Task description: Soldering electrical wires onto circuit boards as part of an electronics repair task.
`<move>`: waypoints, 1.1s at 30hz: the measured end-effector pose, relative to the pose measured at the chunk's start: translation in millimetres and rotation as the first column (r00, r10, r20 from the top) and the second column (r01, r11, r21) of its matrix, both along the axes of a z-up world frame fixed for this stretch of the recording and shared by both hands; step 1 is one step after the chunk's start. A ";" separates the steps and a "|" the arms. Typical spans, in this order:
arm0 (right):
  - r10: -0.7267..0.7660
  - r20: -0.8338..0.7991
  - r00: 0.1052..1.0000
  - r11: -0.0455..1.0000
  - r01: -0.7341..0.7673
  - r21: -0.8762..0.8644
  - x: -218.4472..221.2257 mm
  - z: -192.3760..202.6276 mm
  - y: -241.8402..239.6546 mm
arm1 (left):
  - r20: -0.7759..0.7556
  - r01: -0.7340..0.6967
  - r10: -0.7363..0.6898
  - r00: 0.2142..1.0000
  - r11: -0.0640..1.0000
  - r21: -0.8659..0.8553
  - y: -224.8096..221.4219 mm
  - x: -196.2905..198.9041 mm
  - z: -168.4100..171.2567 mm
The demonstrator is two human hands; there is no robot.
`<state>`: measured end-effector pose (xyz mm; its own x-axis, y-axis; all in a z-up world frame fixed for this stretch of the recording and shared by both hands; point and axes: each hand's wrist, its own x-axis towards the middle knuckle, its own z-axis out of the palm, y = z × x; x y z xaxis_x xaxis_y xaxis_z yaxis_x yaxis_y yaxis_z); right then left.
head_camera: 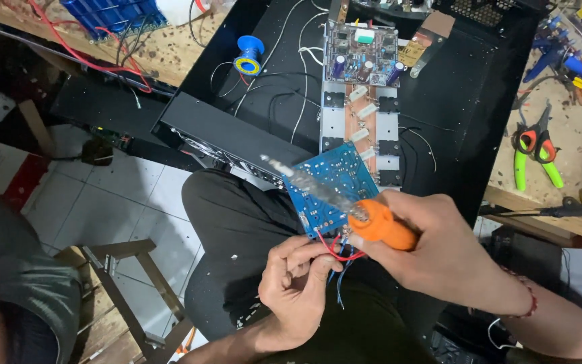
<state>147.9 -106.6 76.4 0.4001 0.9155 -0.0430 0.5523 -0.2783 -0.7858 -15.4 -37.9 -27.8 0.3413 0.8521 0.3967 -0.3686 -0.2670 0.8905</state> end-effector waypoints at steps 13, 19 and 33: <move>0.062 0.097 0.993 0.992 -0.072 0.104 -13.8 -6.1 12.1 | 0.058 0.119 -0.118 0.991 0.993 -0.018 4.7 -2.8 10.7; 0.087 0.048 0.995 0.993 -0.090 0.070 -12.9 -1.9 9.1 | 0.014 0.110 -0.110 0.994 0.979 -0.170 11.7 -0.8 20.0; -0.068 0.367 0.928 0.991 0.104 -0.080 52.3 -3.9 -36.3 | 0.118 0.208 -0.179 0.977 0.919 -0.334 6.7 0.7 23.5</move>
